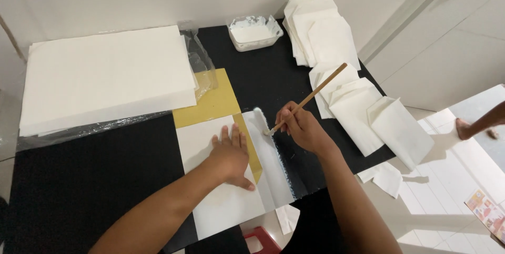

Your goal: The person places a white sheet of paper onto a yellow template on a black table. They then use a brush to apply white glue along the edge of the paper, smoothing it down with their hand.

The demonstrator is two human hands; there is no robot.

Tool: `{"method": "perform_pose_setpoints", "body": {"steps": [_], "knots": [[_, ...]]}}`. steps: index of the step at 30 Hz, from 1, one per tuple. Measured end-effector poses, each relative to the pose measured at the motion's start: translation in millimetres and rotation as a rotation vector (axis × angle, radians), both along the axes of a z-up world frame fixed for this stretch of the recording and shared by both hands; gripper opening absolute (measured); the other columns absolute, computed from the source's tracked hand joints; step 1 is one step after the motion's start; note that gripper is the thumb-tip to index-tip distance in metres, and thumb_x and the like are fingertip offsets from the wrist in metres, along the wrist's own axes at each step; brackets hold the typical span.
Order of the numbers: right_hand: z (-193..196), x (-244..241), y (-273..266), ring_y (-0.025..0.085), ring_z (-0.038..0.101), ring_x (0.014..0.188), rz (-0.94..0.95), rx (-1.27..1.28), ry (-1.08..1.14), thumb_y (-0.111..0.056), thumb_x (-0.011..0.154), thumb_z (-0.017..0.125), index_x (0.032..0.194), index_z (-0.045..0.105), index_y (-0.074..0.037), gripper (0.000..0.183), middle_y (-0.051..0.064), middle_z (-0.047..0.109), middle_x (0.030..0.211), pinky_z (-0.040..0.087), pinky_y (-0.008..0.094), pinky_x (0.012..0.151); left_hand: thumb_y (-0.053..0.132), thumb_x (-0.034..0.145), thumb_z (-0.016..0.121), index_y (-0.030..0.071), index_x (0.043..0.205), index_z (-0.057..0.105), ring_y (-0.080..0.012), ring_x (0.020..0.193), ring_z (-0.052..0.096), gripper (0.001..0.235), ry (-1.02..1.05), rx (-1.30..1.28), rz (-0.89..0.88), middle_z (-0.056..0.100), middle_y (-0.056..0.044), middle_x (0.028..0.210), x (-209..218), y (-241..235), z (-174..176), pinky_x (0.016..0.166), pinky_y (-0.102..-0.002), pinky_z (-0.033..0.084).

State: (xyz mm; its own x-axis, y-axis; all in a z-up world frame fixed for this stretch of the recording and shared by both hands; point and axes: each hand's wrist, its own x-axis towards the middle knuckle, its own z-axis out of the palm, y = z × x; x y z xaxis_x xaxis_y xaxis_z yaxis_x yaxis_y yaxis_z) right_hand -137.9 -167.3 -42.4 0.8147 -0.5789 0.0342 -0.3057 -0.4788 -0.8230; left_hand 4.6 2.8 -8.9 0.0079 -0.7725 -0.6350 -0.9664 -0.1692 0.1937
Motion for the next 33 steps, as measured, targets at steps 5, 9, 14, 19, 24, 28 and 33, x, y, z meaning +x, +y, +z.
{"method": "perform_pose_setpoints", "body": {"steps": [5, 9, 14, 19, 24, 28, 33], "knots": [[9.8, -29.4, 20.0, 0.024, 0.064, 0.061, 0.02, 0.017, 0.068, -0.033, 0.113, 0.039, 0.093, 0.06, -0.004, 0.041, 0.014, 0.065, 0.065, 0.056, 0.04, 0.066, 0.06, 0.082, 0.077, -0.014, 0.159, 0.008, -0.0586, 0.152, 0.002, 0.127, -0.024, -0.004, 0.009, 0.002, -0.041, 0.165, -1.4, -0.4, -4.9, 0.117, -0.072, 0.013], [11.5, -50.0, 34.0, 0.024, 0.064, 0.059, 0.036, 0.048, 0.147, -0.036, 0.112, 0.038, 0.092, 0.062, -0.005, 0.043, 0.013, 0.067, 0.064, 0.055, 0.037, 0.06, 0.061, 0.083, 0.077, -0.013, 0.16, 0.008, -0.0568, 0.153, 0.001, 0.127, -0.038, 0.002, 0.026, -0.001, -0.04, 0.166, -2.0, -1.2, -9.7, 0.118, -0.071, 0.012], [23.7, -73.4, 56.3, 0.025, 0.064, 0.058, 0.046, 0.075, 0.204, -0.031, 0.111, 0.038, 0.093, 0.061, -0.005, 0.039, 0.013, 0.068, 0.063, 0.055, 0.037, 0.059, 0.061, 0.082, 0.079, -0.011, 0.161, 0.007, -0.055, 0.154, 0.001, 0.129, -0.058, 0.0, 0.029, -0.001, -0.037, 0.167, -1.7, -4.1, -18.2, 0.119, -0.07, 0.012], [23.6, -96.9, 68.0, 0.025, 0.067, 0.059, 0.087, 0.137, 0.234, -0.031, 0.111, 0.041, 0.091, 0.062, -0.005, 0.038, 0.015, 0.07, 0.063, 0.057, 0.037, 0.058, 0.064, 0.08, 0.08, -0.008, 0.161, 0.009, -0.0533, 0.155, 0.004, 0.13, -0.087, -0.011, 0.037, 0.001, -0.034, 0.169, -3.6, -5.3, -22.7, 0.12, -0.068, 0.015], [28.0, -112.9, 71.2, 0.022, 0.064, 0.052, 0.159, 0.243, 0.178, -0.029, 0.11, 0.042, 0.087, 0.063, -0.006, 0.039, 0.013, 0.069, 0.06, 0.056, 0.033, 0.052, 0.066, 0.08, 0.08, -0.007, 0.161, 0.012, -0.0521, 0.155, 0.007, 0.129, -0.11, -0.023, 0.044, 0.005, -0.034, 0.168, -2.9, -6.7, -27.3, 0.119, -0.068, 0.018], [16.8, -122.5, 64.4, 0.022, 0.069, 0.056, 0.128, 0.356, 0.021, -0.033, 0.109, 0.041, 0.087, 0.063, -0.006, 0.041, 0.013, 0.072, 0.067, 0.059, 0.033, 0.053, 0.068, 0.078, 0.082, -0.008, 0.161, 0.01, -0.0535, 0.155, 0.006, 0.133, -0.115, -0.012, 0.01, 0.003, -0.035, 0.168, -0.4, -8.9, -32.8, 0.119, -0.069, 0.018], [7.8, -115.7, 57.4, 0.021, 0.069, 0.061, 0.097, 0.354, -0.195, -0.028, 0.109, 0.041, 0.092, 0.059, -0.003, 0.035, 0.014, 0.07, 0.075, 0.06, 0.033, 0.055, 0.068, 0.078, 0.083, -0.009, 0.161, 0.012, -0.0543, 0.154, 0.006, 0.133, -0.121, -0.037, 0.022, 0.004, -0.036, 0.167, 2.2, -8.0, -35.6, 0.118, -0.069, 0.016]]}}
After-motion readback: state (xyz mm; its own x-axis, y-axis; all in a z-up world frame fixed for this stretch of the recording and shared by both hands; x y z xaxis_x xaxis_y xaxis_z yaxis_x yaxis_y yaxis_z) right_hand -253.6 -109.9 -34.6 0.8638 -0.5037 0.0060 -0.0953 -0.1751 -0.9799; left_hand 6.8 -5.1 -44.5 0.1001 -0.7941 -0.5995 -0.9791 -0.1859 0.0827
